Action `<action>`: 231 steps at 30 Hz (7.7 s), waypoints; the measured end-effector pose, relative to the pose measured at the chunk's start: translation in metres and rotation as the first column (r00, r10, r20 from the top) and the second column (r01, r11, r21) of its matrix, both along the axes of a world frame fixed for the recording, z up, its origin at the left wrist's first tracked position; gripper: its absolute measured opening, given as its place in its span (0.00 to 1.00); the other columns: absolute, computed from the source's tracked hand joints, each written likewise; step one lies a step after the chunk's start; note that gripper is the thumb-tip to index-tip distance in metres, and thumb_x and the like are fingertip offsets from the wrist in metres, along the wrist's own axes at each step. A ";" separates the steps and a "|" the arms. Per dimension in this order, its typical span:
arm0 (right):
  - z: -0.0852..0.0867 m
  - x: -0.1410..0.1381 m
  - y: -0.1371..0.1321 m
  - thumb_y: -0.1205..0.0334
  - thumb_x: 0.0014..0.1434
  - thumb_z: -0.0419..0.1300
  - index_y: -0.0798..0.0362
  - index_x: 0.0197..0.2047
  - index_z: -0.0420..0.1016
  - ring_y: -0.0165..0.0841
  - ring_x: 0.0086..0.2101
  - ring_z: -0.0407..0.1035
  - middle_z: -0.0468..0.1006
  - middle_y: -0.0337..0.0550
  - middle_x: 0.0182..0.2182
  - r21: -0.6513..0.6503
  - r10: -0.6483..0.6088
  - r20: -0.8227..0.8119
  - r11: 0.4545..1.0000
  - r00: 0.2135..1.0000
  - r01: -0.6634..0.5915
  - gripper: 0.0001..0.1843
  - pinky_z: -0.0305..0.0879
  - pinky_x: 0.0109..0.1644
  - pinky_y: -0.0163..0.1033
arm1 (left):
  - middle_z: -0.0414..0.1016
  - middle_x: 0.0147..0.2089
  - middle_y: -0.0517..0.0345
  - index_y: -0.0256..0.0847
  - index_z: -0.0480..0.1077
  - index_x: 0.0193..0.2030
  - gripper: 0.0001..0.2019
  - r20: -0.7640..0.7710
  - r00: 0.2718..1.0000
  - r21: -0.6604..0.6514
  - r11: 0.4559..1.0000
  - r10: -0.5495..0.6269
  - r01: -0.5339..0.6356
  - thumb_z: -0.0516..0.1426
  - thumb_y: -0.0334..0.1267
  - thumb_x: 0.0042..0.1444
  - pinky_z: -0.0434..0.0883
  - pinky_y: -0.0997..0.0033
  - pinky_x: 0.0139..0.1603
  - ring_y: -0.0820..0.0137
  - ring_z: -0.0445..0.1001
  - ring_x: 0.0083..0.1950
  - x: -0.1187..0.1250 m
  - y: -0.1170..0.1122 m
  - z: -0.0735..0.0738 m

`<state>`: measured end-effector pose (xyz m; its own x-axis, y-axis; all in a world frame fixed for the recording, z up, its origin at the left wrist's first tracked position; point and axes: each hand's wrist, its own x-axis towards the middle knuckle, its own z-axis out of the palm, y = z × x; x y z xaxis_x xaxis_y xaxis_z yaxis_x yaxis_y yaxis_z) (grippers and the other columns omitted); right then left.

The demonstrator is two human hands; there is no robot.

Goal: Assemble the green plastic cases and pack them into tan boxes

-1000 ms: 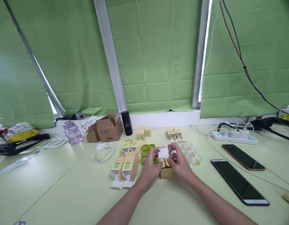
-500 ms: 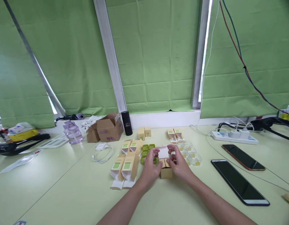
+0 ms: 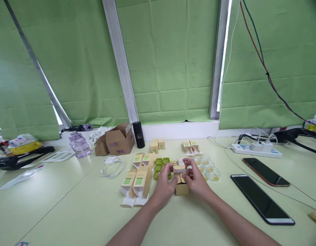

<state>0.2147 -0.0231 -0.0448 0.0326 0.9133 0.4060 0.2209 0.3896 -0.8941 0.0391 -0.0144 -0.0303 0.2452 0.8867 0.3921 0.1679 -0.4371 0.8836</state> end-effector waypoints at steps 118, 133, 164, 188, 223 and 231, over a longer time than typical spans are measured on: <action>0.028 0.023 -0.016 0.62 0.64 0.59 0.46 0.58 0.64 0.44 0.46 0.68 0.69 0.49 0.51 0.303 0.124 0.451 0.910 0.884 -0.283 0.19 0.71 0.49 0.51 | 0.78 0.53 0.52 0.47 0.72 0.52 0.19 -0.201 0.980 0.125 0.992 -0.008 0.033 0.55 0.29 0.54 0.61 0.49 0.64 0.53 0.72 0.57 -0.002 -0.012 0.012; 0.021 0.031 -0.007 0.77 0.49 0.53 0.48 0.65 0.56 0.49 0.56 0.65 0.67 0.54 0.56 0.371 -0.002 0.476 0.907 0.879 -0.199 0.40 0.68 0.61 0.60 | 0.78 0.50 0.51 0.42 0.73 0.51 0.15 -0.065 0.998 0.118 0.993 -0.002 0.010 0.54 0.31 0.57 0.68 0.63 0.48 0.63 0.72 0.42 -0.001 -0.007 0.011; 0.011 0.032 0.008 0.82 0.47 0.51 0.50 0.56 0.65 0.46 0.47 0.70 0.77 0.47 0.45 0.469 -0.390 0.529 0.874 0.754 0.123 0.33 0.68 0.46 0.47 | 0.78 0.35 0.56 0.45 0.69 0.38 0.06 -0.149 0.939 0.358 0.902 0.311 -0.242 0.52 0.33 0.64 0.69 0.59 0.46 0.61 0.76 0.40 -0.003 -0.007 0.014; 0.006 0.027 0.005 0.78 0.50 0.52 0.50 0.56 0.66 0.43 0.40 0.69 0.75 0.45 0.42 0.499 -0.459 0.442 0.840 0.771 0.214 0.30 0.65 0.41 0.45 | 0.78 0.55 0.48 0.47 0.71 0.62 0.28 -0.670 0.696 0.400 0.915 0.259 0.044 0.61 0.27 0.52 0.67 0.51 0.60 0.49 0.70 0.59 0.003 0.005 0.080; 0.007 0.014 -0.004 0.79 0.53 0.53 0.50 0.59 0.64 0.44 0.43 0.71 0.76 0.47 0.42 0.515 -0.347 0.485 0.855 0.803 0.059 0.30 0.67 0.45 0.47 | 0.74 0.60 0.39 0.38 0.73 0.53 0.15 -0.837 0.317 0.421 0.895 0.447 -0.150 0.56 0.29 0.59 0.64 0.54 0.61 0.50 0.69 0.63 0.011 0.111 0.040; 0.007 0.012 -0.006 0.80 0.54 0.53 0.49 0.53 0.68 0.42 0.42 0.72 0.77 0.47 0.45 0.514 -0.313 0.514 0.858 0.799 0.005 0.26 0.67 0.43 0.44 | 0.74 0.59 0.35 0.33 0.73 0.56 0.18 -0.863 0.299 0.381 0.913 0.408 -0.146 0.56 0.31 0.59 0.68 0.54 0.59 0.49 0.74 0.60 0.018 0.109 0.040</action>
<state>0.2268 -0.0292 -0.0378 -0.2133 0.6076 0.7651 0.7163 0.6298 -0.3005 0.0567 0.0947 0.0102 0.3137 0.9143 0.2563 0.9472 -0.3200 -0.0176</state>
